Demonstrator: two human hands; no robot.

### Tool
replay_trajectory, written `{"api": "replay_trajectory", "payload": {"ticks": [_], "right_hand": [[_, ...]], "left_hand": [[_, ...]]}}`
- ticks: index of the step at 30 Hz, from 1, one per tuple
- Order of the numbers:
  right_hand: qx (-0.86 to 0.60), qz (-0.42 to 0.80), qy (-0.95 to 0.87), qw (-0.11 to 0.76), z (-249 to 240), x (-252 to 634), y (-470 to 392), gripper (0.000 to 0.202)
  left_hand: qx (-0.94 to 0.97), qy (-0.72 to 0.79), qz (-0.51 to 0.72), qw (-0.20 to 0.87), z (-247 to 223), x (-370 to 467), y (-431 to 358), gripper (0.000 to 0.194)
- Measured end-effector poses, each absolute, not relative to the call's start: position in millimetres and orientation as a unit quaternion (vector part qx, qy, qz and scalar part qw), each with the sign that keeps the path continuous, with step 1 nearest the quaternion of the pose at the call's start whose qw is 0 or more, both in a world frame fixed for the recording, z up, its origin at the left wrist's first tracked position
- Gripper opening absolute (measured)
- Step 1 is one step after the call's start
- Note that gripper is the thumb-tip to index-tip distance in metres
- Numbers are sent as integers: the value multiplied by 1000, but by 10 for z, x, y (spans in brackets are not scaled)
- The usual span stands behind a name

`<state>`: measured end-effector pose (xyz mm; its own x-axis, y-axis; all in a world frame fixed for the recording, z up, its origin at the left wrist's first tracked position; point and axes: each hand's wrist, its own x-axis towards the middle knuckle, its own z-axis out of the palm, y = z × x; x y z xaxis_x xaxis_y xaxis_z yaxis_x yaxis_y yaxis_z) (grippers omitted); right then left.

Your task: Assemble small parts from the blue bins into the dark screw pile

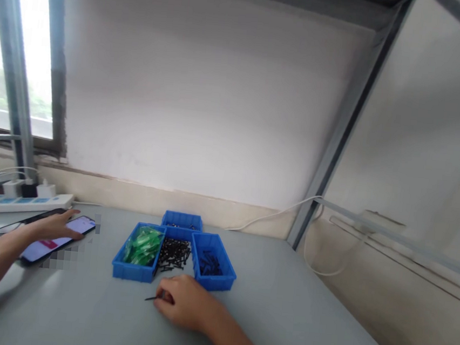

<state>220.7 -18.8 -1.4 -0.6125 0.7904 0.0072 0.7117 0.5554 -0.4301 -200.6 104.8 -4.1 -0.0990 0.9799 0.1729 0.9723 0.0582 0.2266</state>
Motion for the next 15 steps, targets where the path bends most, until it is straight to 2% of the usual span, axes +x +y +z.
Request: {"api": "replay_trajectory", "payload": {"ticks": [3, 9, 15], "right_hand": [[-423, 194, -880, 99, -13, 2208, -184, 15], [-425, 190, -879, 101, -20, 2212, -182, 15], [-425, 192, -878, 103, -29, 2210, -177, 14]], "left_hand": [[680, 725, 109, 29, -15, -1898, 1017, 83], [727, 679, 105, -14, 40, -1641, 995, 102], [754, 616, 207, -96, 127, -1287, 869, 94]]}}
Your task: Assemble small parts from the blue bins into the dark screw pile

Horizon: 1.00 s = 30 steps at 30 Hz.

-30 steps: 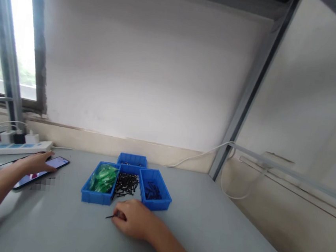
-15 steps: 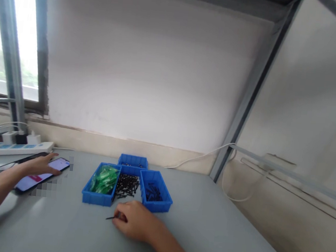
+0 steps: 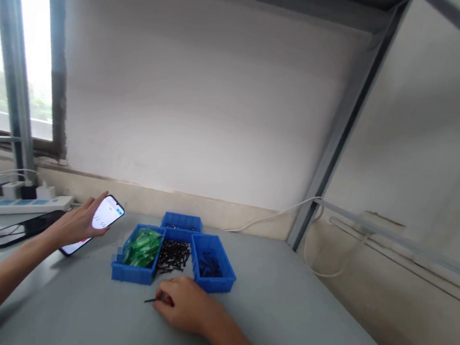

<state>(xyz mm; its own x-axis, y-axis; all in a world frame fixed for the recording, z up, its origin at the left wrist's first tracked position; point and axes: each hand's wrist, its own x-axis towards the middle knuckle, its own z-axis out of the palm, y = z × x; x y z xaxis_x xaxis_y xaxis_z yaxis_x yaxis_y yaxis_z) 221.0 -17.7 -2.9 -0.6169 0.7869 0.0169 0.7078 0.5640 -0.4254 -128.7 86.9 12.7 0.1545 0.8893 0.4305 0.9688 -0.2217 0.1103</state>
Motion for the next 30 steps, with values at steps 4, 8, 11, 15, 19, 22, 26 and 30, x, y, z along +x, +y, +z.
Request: {"api": "replay_trajectory", "payload": {"ticks": [4, 8, 11, 15, 19, 22, 26, 30], "right_hand": [[-433, 200, -873, 105, -9, 2212, -193, 14], [-431, 196, -875, 103, 8, 2210, -202, 14], [-435, 199, -873, 102, 15, 2203, -204, 14], [-436, 198, -873, 97, 11, 2199, -198, 13], [-435, 202, -873, 91, 5, 2202, -187, 14], [-432, 205, -874, 91, 9, 2204, -187, 15], [-435, 200, -873, 95, 20, 2198, -197, 15], [-436, 206, -871, 94, 24, 2197, -205, 15]], "left_hand": [[-755, -608, -223, 108, 135, -1176, 834, 91], [-756, -604, -229, 106, 125, -1173, 839, 91], [-756, -601, -238, 100, 119, -1196, 851, 94], [-756, -589, -266, 104, 76, -1230, 892, 100], [-757, -560, -312, 126, -12, -1275, 972, 99], [-760, -540, -335, 137, -65, -1317, 1028, 100], [-761, -529, -349, 138, -85, -1358, 1058, 100], [-755, -531, -361, 134, -82, -1373, 1059, 101]]}}
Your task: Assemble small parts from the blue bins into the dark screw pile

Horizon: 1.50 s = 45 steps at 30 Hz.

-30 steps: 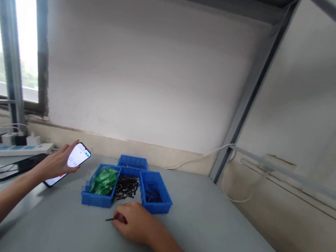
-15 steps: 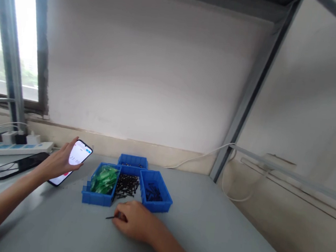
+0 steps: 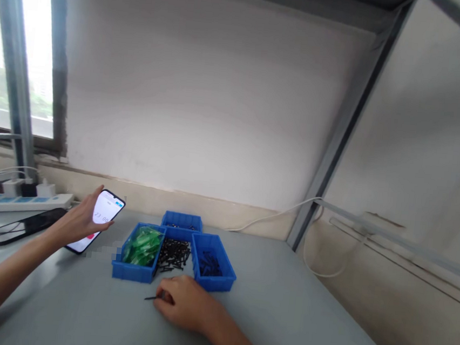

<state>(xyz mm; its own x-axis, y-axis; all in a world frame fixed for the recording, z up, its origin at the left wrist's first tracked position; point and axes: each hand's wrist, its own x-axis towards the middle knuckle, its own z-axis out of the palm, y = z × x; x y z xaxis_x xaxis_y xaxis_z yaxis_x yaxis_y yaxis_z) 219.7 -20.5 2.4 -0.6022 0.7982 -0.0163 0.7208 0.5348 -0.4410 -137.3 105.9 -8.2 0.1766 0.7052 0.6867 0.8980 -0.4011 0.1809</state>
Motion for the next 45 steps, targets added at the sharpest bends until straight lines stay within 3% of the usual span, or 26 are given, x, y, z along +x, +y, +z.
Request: {"api": "replay_trajectory", "payload": {"ticks": [45], "right_hand": [[-428, 195, -878, 92, -1, 2206, -186, 16]], "left_hand": [[-720, -583, -360, 112, -9, -1331, 1003, 104]]}}
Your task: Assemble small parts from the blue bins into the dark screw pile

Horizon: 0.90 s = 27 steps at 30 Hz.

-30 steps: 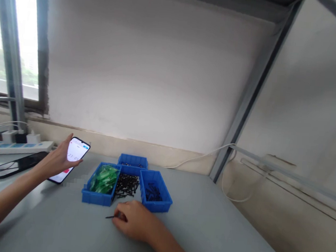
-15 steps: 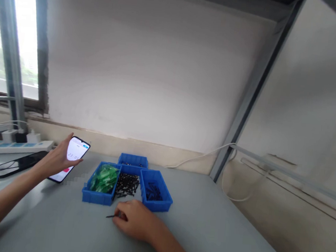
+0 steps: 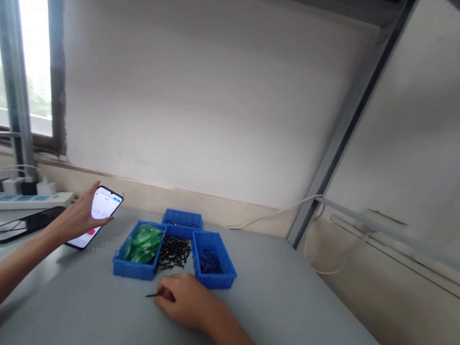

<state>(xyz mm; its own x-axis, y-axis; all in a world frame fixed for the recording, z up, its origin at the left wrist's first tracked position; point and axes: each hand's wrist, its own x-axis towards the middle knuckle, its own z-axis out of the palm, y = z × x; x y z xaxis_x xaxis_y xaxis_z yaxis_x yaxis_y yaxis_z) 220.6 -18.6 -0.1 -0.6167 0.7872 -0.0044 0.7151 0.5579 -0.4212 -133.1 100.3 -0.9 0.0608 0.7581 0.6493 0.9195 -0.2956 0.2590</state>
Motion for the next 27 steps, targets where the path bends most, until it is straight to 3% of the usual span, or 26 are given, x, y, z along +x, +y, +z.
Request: {"api": "replay_trajectory", "payload": {"ticks": [5, 15, 27], "right_hand": [[-428, 193, -878, 90, 5, 2202, -187, 15], [-444, 198, -868, 96, -19, 2213, -194, 12], [-465, 199, -859, 87, -16, 2194, -213, 12]], "left_hand": [[-702, -606, -351, 130, 128, -1206, 862, 105], [-655, -536, -492, 203, 537, -712, 209, 115], [-645, -529, -513, 203, 580, -661, 76, 112]]}}
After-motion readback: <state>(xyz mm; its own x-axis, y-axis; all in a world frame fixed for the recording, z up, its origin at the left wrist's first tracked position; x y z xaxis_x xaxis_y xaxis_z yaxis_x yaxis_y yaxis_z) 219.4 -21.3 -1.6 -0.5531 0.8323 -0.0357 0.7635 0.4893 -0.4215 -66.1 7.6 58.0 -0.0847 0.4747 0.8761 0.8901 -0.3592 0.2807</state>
